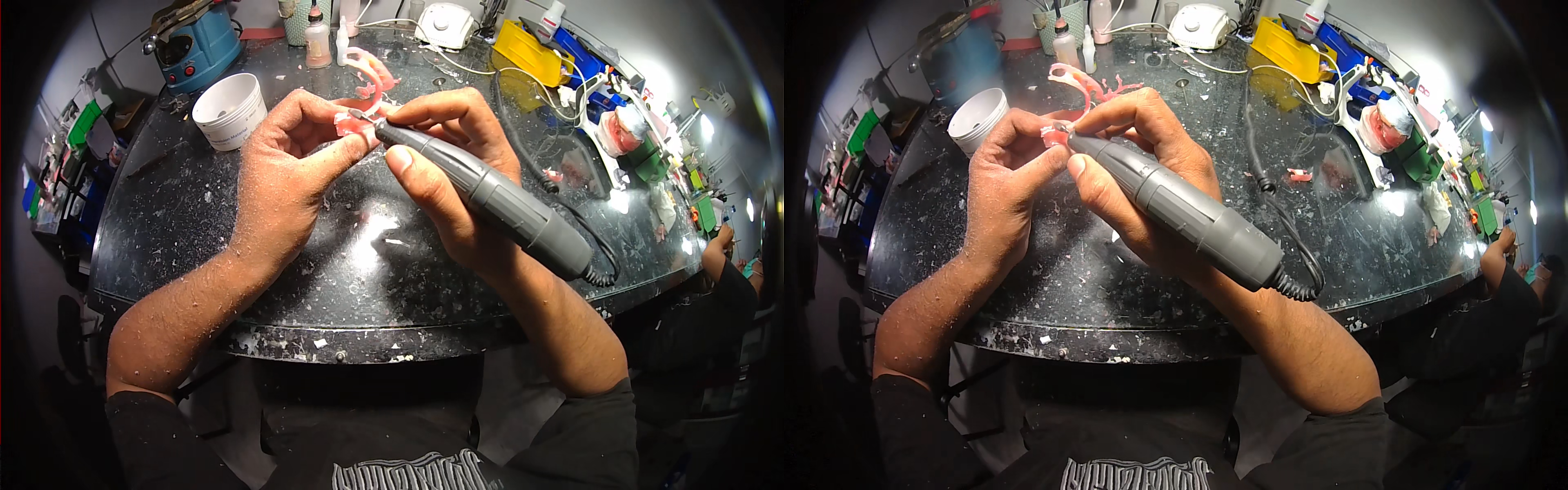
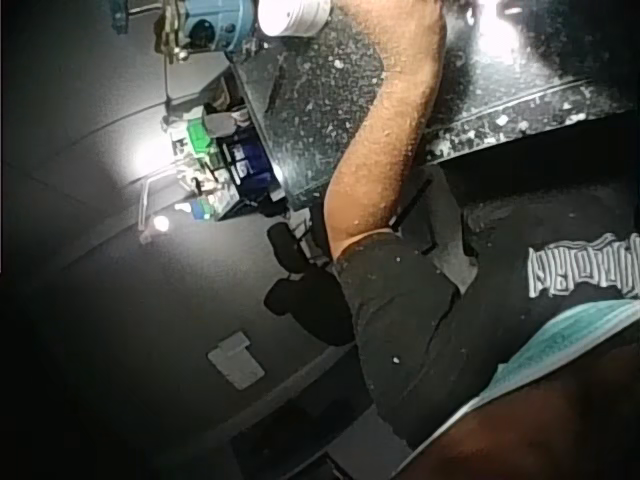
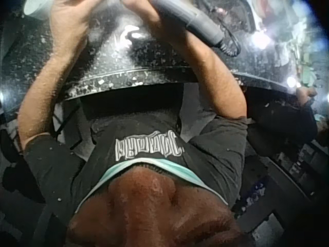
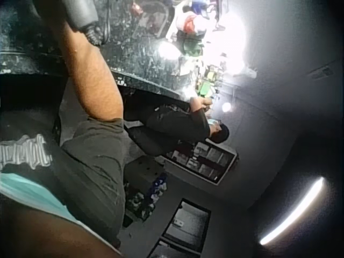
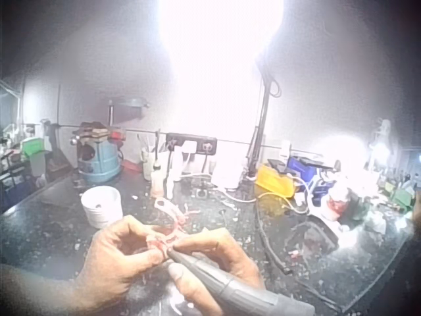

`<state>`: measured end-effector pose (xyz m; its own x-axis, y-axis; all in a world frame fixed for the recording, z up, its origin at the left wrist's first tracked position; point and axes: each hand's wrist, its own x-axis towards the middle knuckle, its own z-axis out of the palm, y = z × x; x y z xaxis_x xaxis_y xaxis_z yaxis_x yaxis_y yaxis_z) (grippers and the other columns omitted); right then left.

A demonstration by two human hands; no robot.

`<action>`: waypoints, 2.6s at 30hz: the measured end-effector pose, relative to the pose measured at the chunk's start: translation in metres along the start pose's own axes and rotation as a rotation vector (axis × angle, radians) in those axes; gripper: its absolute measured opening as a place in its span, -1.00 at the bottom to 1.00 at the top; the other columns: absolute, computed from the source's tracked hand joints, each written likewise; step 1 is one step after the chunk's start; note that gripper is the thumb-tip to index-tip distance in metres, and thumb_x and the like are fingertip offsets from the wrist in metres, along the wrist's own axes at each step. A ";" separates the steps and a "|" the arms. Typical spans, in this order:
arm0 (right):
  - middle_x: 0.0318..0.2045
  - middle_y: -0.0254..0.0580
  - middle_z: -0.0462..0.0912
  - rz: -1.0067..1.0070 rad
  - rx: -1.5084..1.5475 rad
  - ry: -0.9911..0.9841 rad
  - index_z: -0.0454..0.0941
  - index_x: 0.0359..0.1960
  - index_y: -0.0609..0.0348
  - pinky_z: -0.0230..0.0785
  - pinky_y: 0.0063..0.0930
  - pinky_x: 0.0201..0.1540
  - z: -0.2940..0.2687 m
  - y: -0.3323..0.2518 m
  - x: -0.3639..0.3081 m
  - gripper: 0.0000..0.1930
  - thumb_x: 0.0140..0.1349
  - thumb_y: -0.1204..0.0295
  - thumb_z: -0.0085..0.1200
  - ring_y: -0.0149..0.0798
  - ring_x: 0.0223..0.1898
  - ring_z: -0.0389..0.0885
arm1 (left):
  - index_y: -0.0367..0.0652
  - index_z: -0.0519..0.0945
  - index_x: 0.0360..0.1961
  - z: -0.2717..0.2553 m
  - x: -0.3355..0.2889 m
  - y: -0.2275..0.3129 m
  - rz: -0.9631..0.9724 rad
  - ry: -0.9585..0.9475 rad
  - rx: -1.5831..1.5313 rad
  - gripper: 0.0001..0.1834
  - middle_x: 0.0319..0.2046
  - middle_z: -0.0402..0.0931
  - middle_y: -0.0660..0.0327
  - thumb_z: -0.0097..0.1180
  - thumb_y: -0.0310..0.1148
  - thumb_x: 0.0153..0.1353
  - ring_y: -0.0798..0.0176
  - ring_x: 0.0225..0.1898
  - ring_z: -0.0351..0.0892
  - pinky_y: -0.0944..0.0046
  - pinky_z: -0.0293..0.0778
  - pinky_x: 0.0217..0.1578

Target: The person uses a rotary handpiece to grind and shape a pink acrylic dental prosthesis held in the left hand. The person rotates the object to access different surfaces while the tool removes material, producing visible pink shavings on the workbench.

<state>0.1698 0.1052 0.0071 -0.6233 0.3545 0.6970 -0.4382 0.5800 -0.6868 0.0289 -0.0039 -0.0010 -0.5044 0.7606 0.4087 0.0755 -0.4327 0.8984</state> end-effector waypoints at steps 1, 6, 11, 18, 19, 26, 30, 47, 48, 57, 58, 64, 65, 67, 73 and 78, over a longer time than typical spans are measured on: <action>-0.27 -0.24 0.56 0.000 0.002 0.000 0.43 -0.10 0.22 0.44 -0.55 -0.16 0.001 0.001 0.000 -0.75 0.24 0.46 0.18 -0.47 -0.28 0.56 | -0.22 0.49 -0.29 0.001 0.000 0.002 0.014 0.006 0.011 -0.86 -0.19 0.63 0.14 0.22 -0.61 0.21 0.33 -0.11 0.63 0.32 0.55 0.03; -0.31 -0.24 0.56 0.087 -0.008 0.080 0.44 -0.13 0.21 0.46 -0.52 -0.17 0.006 0.001 -0.003 -0.75 0.21 0.45 0.18 -0.44 -0.26 0.59 | -0.23 0.49 -0.30 0.002 -0.002 0.002 0.021 0.046 0.046 -0.86 -0.21 0.64 0.15 0.23 -0.59 0.22 0.35 -0.14 0.63 0.34 0.54 0.00; -0.32 -0.21 0.57 0.015 -0.089 0.048 0.44 -0.13 0.19 0.48 -0.48 -0.19 0.006 0.000 -0.003 -0.75 0.19 0.44 0.17 -0.41 -0.30 0.59 | -0.23 0.51 -0.35 0.001 -0.002 0.003 -0.005 0.054 0.080 -0.87 -0.27 0.64 0.19 0.26 -0.56 0.20 0.41 -0.17 0.61 0.39 0.52 -0.07; -0.36 -0.23 0.57 0.102 0.021 0.070 0.43 -0.13 0.19 0.46 -0.50 -0.21 0.007 0.000 -0.004 -0.75 0.20 0.42 0.18 -0.41 -0.31 0.58 | -0.24 0.52 -0.35 0.002 -0.003 0.005 -0.015 0.069 0.101 -0.88 -0.27 0.64 0.19 0.25 -0.57 0.20 0.41 -0.18 0.62 0.38 0.54 -0.07; -0.36 -0.23 0.57 0.114 0.012 0.060 0.43 -0.14 0.20 0.46 -0.50 -0.20 0.008 -0.001 -0.004 -0.75 0.20 0.43 0.18 -0.41 -0.32 0.58 | -0.24 0.51 -0.35 0.001 -0.003 0.004 -0.004 0.067 0.086 -0.88 -0.27 0.64 0.17 0.25 -0.58 0.21 0.40 -0.18 0.62 0.38 0.54 -0.06; -0.33 -0.21 0.57 0.049 0.010 0.082 0.44 -0.14 0.19 0.47 -0.47 -0.22 0.009 0.005 -0.004 -0.74 0.20 0.41 0.19 -0.40 -0.32 0.59 | -0.25 0.49 -0.36 0.004 -0.004 0.004 0.019 0.063 -0.005 -0.88 -0.26 0.63 0.14 0.21 -0.63 0.21 0.36 -0.17 0.63 0.37 0.56 -0.04; -0.31 -0.21 0.57 0.098 0.002 0.063 0.44 -0.14 0.19 0.48 -0.47 -0.20 0.009 0.003 -0.005 -0.74 0.20 0.40 0.19 -0.40 -0.30 0.59 | -0.25 0.49 -0.35 0.002 -0.003 0.004 -0.007 0.068 0.097 -0.88 -0.27 0.63 0.16 0.21 -0.62 0.21 0.37 -0.17 0.63 0.37 0.56 -0.05; -0.19 -0.21 0.56 -0.027 -0.075 -0.020 0.42 -0.03 0.20 0.38 -0.55 -0.09 0.010 0.002 -0.003 -0.70 0.25 0.44 0.19 -0.45 -0.18 0.52 | -0.22 0.49 -0.36 -0.001 -0.003 -0.003 0.031 0.080 0.129 -0.86 -0.28 0.62 0.23 0.25 -0.57 0.20 0.43 -0.19 0.60 0.40 0.52 -0.09; -0.19 -0.21 0.56 -0.027 -0.076 -0.019 0.42 -0.03 0.20 0.38 -0.55 -0.09 0.009 0.002 -0.003 -0.70 0.25 0.44 0.19 -0.45 -0.18 0.52 | -0.22 0.49 -0.36 0.000 -0.003 -0.002 0.032 0.079 0.128 -0.86 -0.28 0.62 0.23 0.25 -0.57 0.20 0.43 -0.19 0.60 0.40 0.52 -0.09; -0.25 -0.19 0.54 0.103 0.036 0.099 0.46 -0.12 0.18 0.48 -0.44 -0.15 0.010 0.005 -0.003 -0.71 0.16 0.41 0.23 -0.33 -0.26 0.60 | -0.23 0.49 -0.35 0.003 -0.003 0.000 0.010 0.074 0.045 -0.87 -0.27 0.63 0.21 0.24 -0.56 0.22 0.40 -0.18 0.61 0.39 0.52 -0.07; -0.26 -0.19 0.54 0.049 0.007 0.076 0.46 -0.13 0.20 0.47 -0.45 -0.15 0.010 0.005 -0.002 -0.72 0.17 0.41 0.22 -0.34 -0.27 0.59 | -0.23 0.49 -0.34 0.001 -0.003 0.001 0.010 0.075 0.060 -0.87 -0.26 0.63 0.19 0.24 -0.57 0.21 0.40 -0.17 0.62 0.38 0.53 -0.06; -0.25 -0.20 0.54 0.061 0.001 0.072 0.45 -0.12 0.23 0.45 -0.47 -0.13 0.007 0.001 -0.002 -0.73 0.20 0.42 0.19 -0.38 -0.25 0.58 | -0.26 0.49 -0.31 0.002 -0.004 0.002 -0.001 0.067 0.016 -0.86 -0.23 0.63 0.16 0.24 -0.60 0.21 0.36 -0.13 0.62 0.36 0.54 -0.02; -0.25 -0.19 0.54 0.102 0.013 0.051 0.45 -0.12 0.23 0.44 -0.47 -0.13 0.006 -0.001 -0.002 -0.74 0.21 0.43 0.18 -0.39 -0.24 0.58 | -0.26 0.49 -0.30 0.002 -0.004 0.002 0.013 0.057 0.021 -0.85 -0.22 0.62 0.15 0.24 -0.60 0.20 0.35 -0.12 0.62 0.35 0.54 0.00; -0.24 -0.19 0.54 0.084 0.029 0.056 0.45 -0.11 0.23 0.44 -0.48 -0.12 0.005 -0.001 -0.002 -0.75 0.22 0.45 0.18 -0.39 -0.23 0.58 | -0.27 0.49 -0.29 0.003 -0.003 0.002 0.020 0.055 -0.004 -0.85 -0.21 0.62 0.14 0.24 -0.61 0.20 0.34 -0.11 0.62 0.34 0.54 0.01; -0.25 -0.20 0.55 0.057 0.064 0.055 0.43 -0.11 0.23 0.43 -0.50 -0.10 0.003 -0.002 -0.001 -0.76 0.24 0.47 0.16 -0.41 -0.22 0.57 | -0.28 0.49 -0.27 0.002 -0.003 0.000 0.030 0.036 -0.008 -0.84 -0.19 0.61 0.13 0.23 -0.62 0.20 0.32 -0.09 0.62 0.33 0.54 0.02; -0.26 -0.22 0.56 0.093 0.058 0.073 0.42 -0.12 0.24 0.42 -0.52 -0.11 0.001 -0.002 -0.001 -0.77 0.24 0.48 0.16 -0.43 -0.22 0.55 | -0.29 0.49 -0.23 0.004 -0.003 0.001 0.002 0.040 -0.022 -0.83 -0.19 0.61 0.12 0.22 -0.63 0.20 0.31 -0.08 0.62 0.33 0.54 0.05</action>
<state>0.1706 0.1036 0.0078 -0.6151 0.4588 0.6413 -0.4182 0.4996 -0.7586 0.0335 -0.0046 -0.0012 -0.5382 0.7399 0.4034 0.0581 -0.4450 0.8937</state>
